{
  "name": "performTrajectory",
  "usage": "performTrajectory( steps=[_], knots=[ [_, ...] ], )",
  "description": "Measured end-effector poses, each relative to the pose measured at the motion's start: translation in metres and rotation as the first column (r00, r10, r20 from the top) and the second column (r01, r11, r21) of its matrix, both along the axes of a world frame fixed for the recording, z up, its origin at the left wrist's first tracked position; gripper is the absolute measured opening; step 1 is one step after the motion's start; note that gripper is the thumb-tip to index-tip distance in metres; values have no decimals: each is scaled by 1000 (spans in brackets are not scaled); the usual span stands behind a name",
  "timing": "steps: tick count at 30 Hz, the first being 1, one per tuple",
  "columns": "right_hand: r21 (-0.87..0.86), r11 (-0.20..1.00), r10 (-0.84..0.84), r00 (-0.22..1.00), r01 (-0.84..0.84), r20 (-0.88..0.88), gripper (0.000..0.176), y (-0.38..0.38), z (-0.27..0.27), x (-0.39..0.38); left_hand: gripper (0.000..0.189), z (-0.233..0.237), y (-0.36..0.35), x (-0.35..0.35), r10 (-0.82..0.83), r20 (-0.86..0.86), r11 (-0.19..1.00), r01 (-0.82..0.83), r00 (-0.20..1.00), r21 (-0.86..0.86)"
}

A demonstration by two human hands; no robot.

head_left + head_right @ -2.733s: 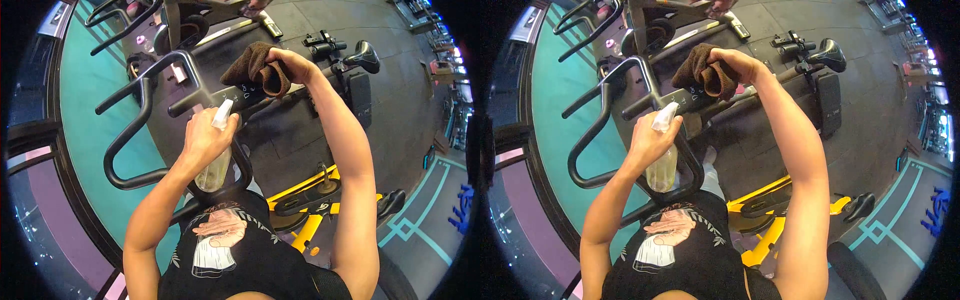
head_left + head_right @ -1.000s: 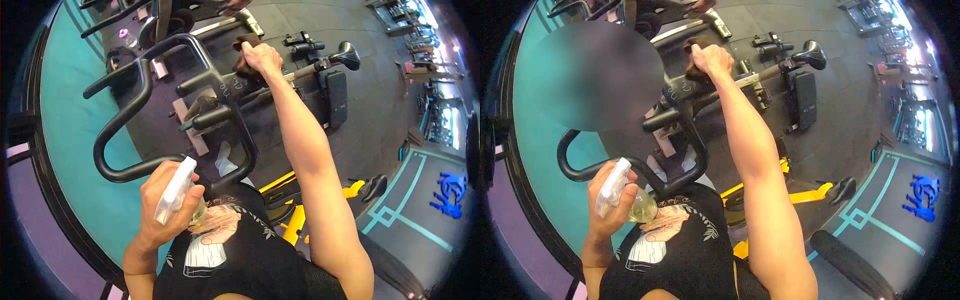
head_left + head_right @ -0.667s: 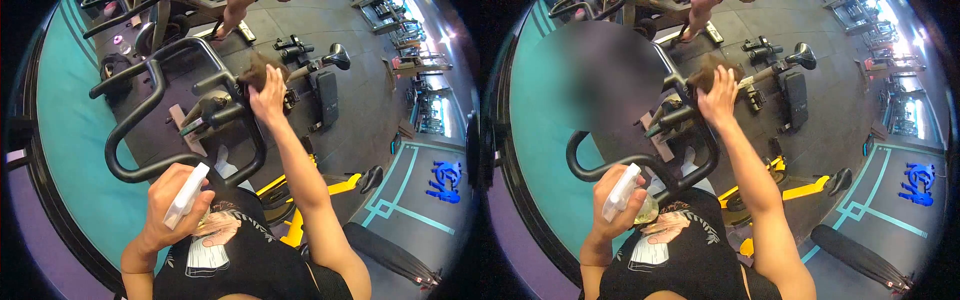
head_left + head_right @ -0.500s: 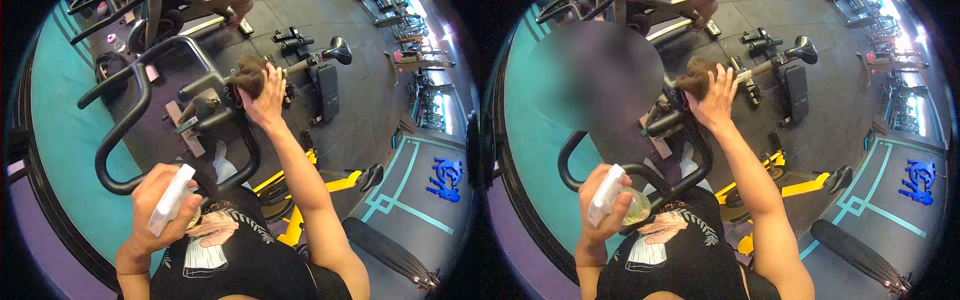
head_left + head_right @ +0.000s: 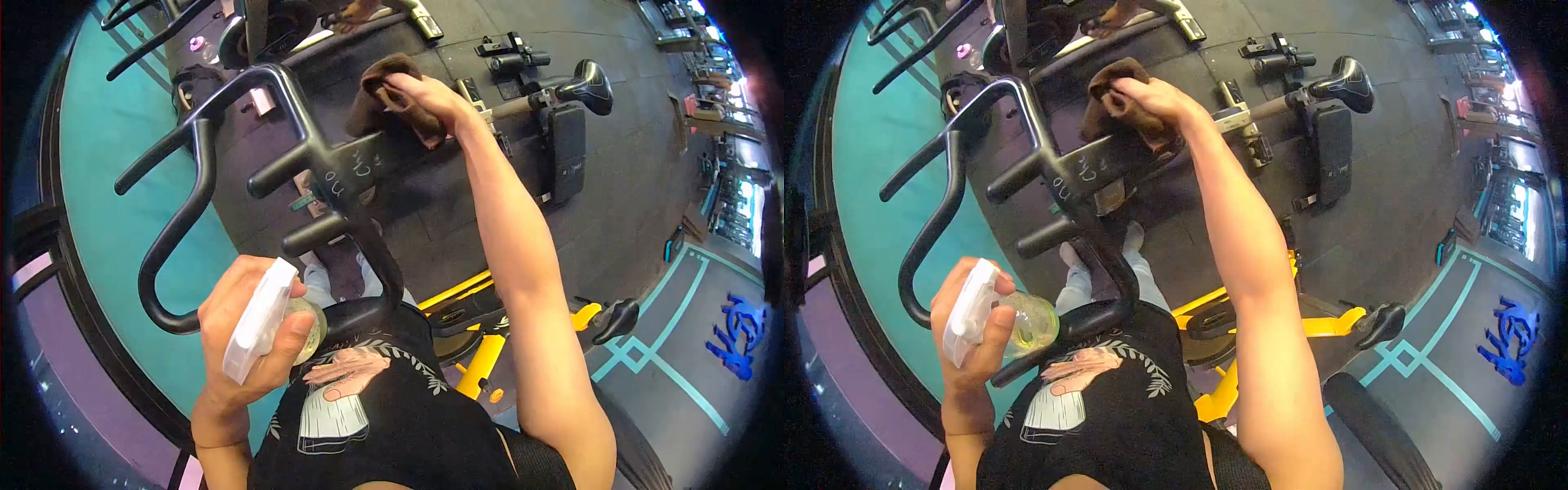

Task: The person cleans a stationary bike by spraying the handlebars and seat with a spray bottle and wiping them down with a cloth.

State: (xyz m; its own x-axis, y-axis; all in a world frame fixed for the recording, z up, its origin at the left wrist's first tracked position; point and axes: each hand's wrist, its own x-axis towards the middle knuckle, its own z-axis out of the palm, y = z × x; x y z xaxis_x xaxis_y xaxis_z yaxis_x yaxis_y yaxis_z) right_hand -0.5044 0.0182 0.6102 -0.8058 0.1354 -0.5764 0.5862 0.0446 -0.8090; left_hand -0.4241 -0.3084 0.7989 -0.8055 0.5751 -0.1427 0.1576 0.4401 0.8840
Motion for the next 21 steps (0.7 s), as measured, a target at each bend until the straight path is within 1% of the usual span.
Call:
performTrajectory(
  steps=[1,2,3,4,5,6,7,8,10,12,13,14,16,17,18,20,21],
  knots=[
    [-116,991,-54,991,68,119,58,4,0,2,43,-1,2,2,-1,-8,1000,1,1000,-3],
    [-121,990,-52,992,66,114,58,5,-8,4,42,-1,4,5,23,8,1000,-23,1000,-3],
    [-68,995,-78,996,74,-53,57,5,-18,8,42,-2,4,7,48,26,999,-48,999,-3],
    [-19,996,-94,971,92,-218,56,7,-28,10,42,-3,5,9,48,22,999,-48,999,-9],
    [189,972,-70,939,140,-337,52,-2,-14,20,41,-4,6,11,58,33,998,-57,998,-14],
    [449,885,7,962,121,-273,53,-8,-10,26,41,-6,6,12,65,43,998,-64,997,-17],
    [542,817,-30,953,197,-300,55,-24,-4,38,41,-7,5,13,60,39,998,-59,997,-18],
    [626,732,-65,942,269,-328,64,-46,3,53,39,-9,4,14,70,43,997,-69,997,-25],
    [776,553,101,900,304,-425,88,-79,8,84,37,-11,2,15,74,49,997,-73,996,-28],
    [761,562,209,835,324,-510,94,-106,17,110,34,-13,1,16,76,52,997,-75,996,-23],
    [716,639,225,822,281,-523,95,-115,17,123,34,-14,0,15,71,49,997,-70,996,-26],
    [683,669,229,792,294,-566,98,-120,17,128,33,-14,-1,16,72,46,997,-71,996,-25],
    [698,670,247,811,252,-530,99,-104,21,132,32,-15,0,16,72,48,997,-71,996,-25],
    [748,641,259,868,173,-423,97,-92,25,129,32,-14,0,16,79,45,997,-78,996,-22],
    [752,600,227,842,274,-489,97,-83,16,120,32,-13,-1,17,91,44,996,-90,995,-20],
    [689,671,146,862,274,-486,92,-76,18,109,32,-9,-4,18,97,46,995,-95,994,-27],
    [680,689,122,885,251,-450,89,-70,17,103,32,-8,-5,19,98,48,995,-97,994,-29]
  ],
)
